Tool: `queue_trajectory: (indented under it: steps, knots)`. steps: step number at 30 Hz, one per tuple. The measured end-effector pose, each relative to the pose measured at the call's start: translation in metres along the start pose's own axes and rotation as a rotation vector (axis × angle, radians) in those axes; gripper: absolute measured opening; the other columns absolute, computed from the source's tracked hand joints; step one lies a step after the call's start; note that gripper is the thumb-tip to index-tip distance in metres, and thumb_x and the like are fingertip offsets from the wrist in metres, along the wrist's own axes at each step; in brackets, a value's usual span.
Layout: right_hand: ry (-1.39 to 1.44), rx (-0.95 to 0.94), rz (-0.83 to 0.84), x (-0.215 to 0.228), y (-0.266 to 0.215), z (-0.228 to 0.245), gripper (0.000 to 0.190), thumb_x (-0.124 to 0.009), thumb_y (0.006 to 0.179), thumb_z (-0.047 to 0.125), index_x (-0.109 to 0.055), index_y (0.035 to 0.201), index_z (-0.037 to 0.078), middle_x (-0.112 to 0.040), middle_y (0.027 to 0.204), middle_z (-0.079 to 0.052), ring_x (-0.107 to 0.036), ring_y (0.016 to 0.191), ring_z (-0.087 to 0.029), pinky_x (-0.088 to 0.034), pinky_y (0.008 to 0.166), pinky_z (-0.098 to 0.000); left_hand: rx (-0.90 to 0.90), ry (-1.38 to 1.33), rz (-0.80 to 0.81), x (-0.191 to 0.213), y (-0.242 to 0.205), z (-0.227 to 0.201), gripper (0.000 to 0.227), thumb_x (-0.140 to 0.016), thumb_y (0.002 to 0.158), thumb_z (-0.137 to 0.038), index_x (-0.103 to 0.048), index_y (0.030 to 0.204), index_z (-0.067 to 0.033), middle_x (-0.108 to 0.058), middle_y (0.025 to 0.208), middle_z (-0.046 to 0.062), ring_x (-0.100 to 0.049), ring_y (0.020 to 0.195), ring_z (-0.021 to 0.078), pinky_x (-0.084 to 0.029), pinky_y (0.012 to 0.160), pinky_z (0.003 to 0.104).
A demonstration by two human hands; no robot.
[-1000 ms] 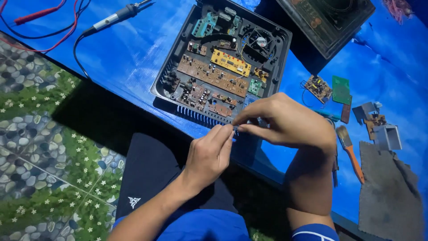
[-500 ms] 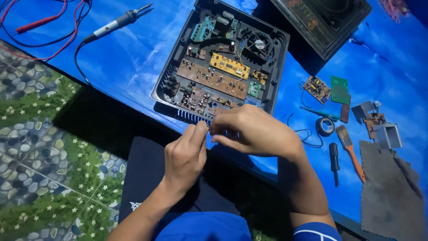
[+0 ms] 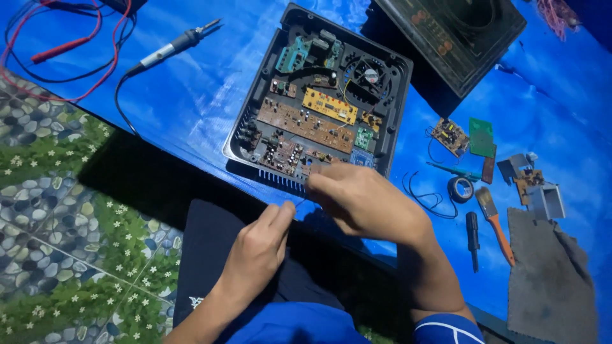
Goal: Assembling the internal electronic components of an induction cooker, including circuit boards and wiring connectors.
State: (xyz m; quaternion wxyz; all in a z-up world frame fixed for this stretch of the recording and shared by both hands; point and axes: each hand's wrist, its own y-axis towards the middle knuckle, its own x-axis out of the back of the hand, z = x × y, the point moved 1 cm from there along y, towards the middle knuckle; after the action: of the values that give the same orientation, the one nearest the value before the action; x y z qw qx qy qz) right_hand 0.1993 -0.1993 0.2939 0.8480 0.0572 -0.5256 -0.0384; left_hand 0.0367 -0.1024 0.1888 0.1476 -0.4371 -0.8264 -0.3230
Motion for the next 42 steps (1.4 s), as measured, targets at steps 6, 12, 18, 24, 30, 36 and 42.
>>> queue_trajectory:
  steps: [6,12,18,24,30,36,42]
  knots:
    - [0.058,0.023,-0.020,0.006,0.000,-0.005,0.014,-0.067,0.084,0.002,-0.057,0.095,0.001,-0.065,0.082,-0.014,-0.061,0.067,-0.033,-0.050,0.063,-0.0416,0.108,-0.090,0.089,0.012,0.010,-0.006,0.020,-0.061,0.091,0.000,-0.058,0.109,-0.0084,-0.065,0.085,0.008,-0.067,0.059,0.0292,-0.054,0.060,0.047]
    - [0.120,-0.031,-0.002,0.012,0.000,-0.013,0.013,-0.068,0.086,0.001,-0.058,0.095,0.002,-0.067,0.081,-0.011,-0.062,0.063,-0.028,-0.051,0.059,-0.0384,0.030,-0.044,0.018,0.018,0.027,-0.008,0.026,-0.062,0.090,0.002,-0.058,0.114,-0.0043,-0.063,0.087,0.009,-0.066,0.062,0.0252,-0.055,0.061,0.043]
    - [0.148,-0.046,-0.091,0.015,0.000,-0.024,0.009,-0.067,0.088,0.001,-0.059,0.093,0.002,-0.065,0.078,-0.008,-0.057,0.057,-0.021,-0.048,0.053,-0.0333,-0.026,-0.032,-0.076,0.027,0.049,-0.001,0.062,-0.059,0.073,0.015,-0.063,0.131,-0.0063,-0.070,0.122,0.010,-0.074,0.086,0.0267,-0.059,0.081,0.039]
    - [0.167,-0.170,-0.199,0.016,0.003,-0.027,0.010,-0.069,0.086,0.003,-0.069,0.097,0.002,-0.067,0.074,-0.006,-0.059,0.057,-0.015,-0.048,0.050,-0.0281,0.082,-0.271,-0.016,0.018,0.066,-0.004,0.019,-0.064,0.096,-0.018,-0.062,0.108,-0.0032,-0.075,0.085,0.009,-0.073,0.067,0.0179,-0.057,0.057,0.031]
    - [0.190,-0.099,-0.191,0.016,0.004,-0.031,0.020,-0.069,0.086,0.002,-0.068,0.106,-0.001,-0.073,0.087,-0.010,-0.067,0.067,-0.019,-0.054,0.059,-0.0298,0.106,-0.317,-0.010,0.013,0.080,-0.008,0.025,-0.076,0.085,-0.014,-0.076,0.108,-0.0032,-0.082,0.084,0.007,-0.069,0.057,0.0101,-0.052,0.046,0.021]
    - [0.173,-0.129,-0.194,0.017,0.003,-0.039,0.014,-0.070,0.087,0.001,-0.067,0.101,0.001,-0.070,0.083,-0.009,-0.062,0.064,-0.019,-0.052,0.059,-0.0312,0.127,-0.359,-0.171,0.010,0.079,-0.005,0.015,-0.071,0.087,0.001,-0.076,0.100,0.0028,-0.075,0.067,0.004,-0.067,0.049,0.0079,-0.050,0.043,0.019]
    - [0.021,-0.170,-0.215,0.020,-0.002,-0.053,0.023,-0.069,0.084,-0.002,-0.063,0.106,0.002,-0.069,0.092,-0.010,-0.065,0.072,-0.021,-0.054,0.064,-0.0330,0.101,-0.314,-0.031,0.004,0.079,-0.007,0.009,-0.066,0.091,-0.003,-0.072,0.097,-0.0007,-0.069,0.069,0.004,-0.057,0.049,0.0120,-0.046,0.046,0.027]
